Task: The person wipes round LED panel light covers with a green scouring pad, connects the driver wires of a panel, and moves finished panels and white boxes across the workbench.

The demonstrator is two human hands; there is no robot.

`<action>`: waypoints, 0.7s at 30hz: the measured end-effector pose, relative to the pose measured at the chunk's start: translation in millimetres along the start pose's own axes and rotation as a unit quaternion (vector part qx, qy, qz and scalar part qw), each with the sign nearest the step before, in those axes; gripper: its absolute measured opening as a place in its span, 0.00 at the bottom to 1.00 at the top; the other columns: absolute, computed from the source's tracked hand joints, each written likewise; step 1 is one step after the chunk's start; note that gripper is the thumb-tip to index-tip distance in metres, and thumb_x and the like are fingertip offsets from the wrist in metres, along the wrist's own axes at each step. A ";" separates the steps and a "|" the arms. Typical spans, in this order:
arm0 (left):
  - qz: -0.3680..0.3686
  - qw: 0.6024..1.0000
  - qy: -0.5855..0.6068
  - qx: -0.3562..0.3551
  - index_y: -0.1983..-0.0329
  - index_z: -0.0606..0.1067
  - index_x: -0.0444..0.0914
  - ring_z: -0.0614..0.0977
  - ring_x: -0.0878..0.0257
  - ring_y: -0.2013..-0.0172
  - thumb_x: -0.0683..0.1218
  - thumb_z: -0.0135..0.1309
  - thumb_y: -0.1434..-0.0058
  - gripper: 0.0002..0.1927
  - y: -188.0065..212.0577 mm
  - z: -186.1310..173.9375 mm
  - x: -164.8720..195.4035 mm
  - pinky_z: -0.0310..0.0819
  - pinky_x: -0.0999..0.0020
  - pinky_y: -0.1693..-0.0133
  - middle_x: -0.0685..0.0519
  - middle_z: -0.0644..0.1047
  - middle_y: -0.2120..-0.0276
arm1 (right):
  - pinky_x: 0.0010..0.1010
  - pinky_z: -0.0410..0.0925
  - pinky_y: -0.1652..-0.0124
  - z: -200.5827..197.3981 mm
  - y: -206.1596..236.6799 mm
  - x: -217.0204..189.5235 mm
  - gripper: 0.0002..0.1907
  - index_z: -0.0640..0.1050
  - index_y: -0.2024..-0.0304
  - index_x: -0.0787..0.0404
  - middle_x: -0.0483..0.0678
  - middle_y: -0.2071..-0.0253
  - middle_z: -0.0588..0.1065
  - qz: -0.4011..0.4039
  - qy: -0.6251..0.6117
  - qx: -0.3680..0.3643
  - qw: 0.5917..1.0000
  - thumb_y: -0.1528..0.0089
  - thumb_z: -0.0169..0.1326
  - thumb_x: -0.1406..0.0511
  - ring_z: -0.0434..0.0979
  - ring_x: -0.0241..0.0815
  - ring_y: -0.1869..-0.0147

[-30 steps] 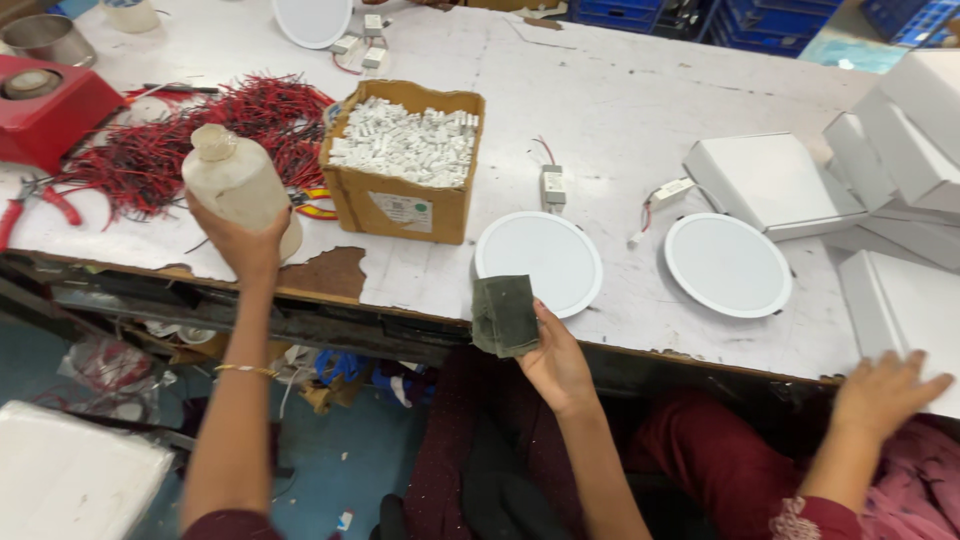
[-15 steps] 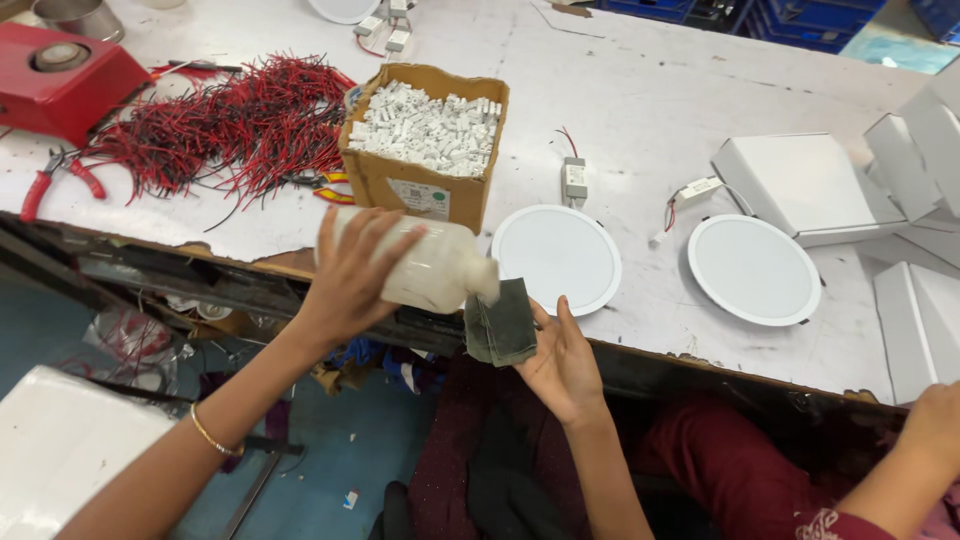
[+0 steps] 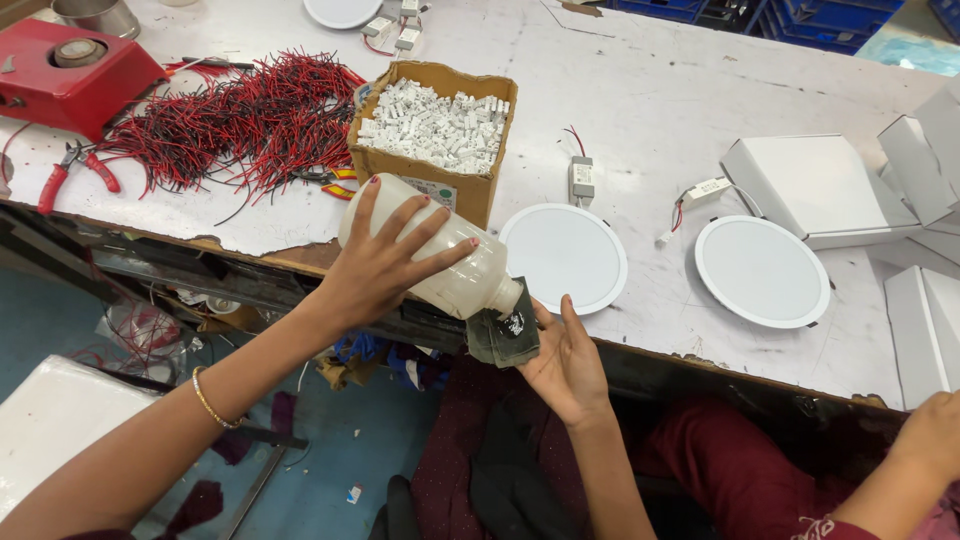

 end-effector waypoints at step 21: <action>-0.408 0.820 0.363 0.169 0.27 0.53 0.35 0.66 0.43 0.33 0.47 0.75 0.59 0.60 78.7 98.1 -50.7 0.61 0.52 0.33 0.39 0.63 0.34 | 0.40 0.65 0.36 -39.0 -35.9 -63.0 0.31 0.65 0.36 0.75 0.60 0.41 0.72 -0.057 -0.038 0.062 0.996 0.26 0.41 0.53 0.74 0.50 0.38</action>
Point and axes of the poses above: each hand's wrist, its own y-axis away from the middle knuckle, its own z-axis out of the palm, x = y × z, the point moved 6 cm from there along -y, towards the middle knuckle
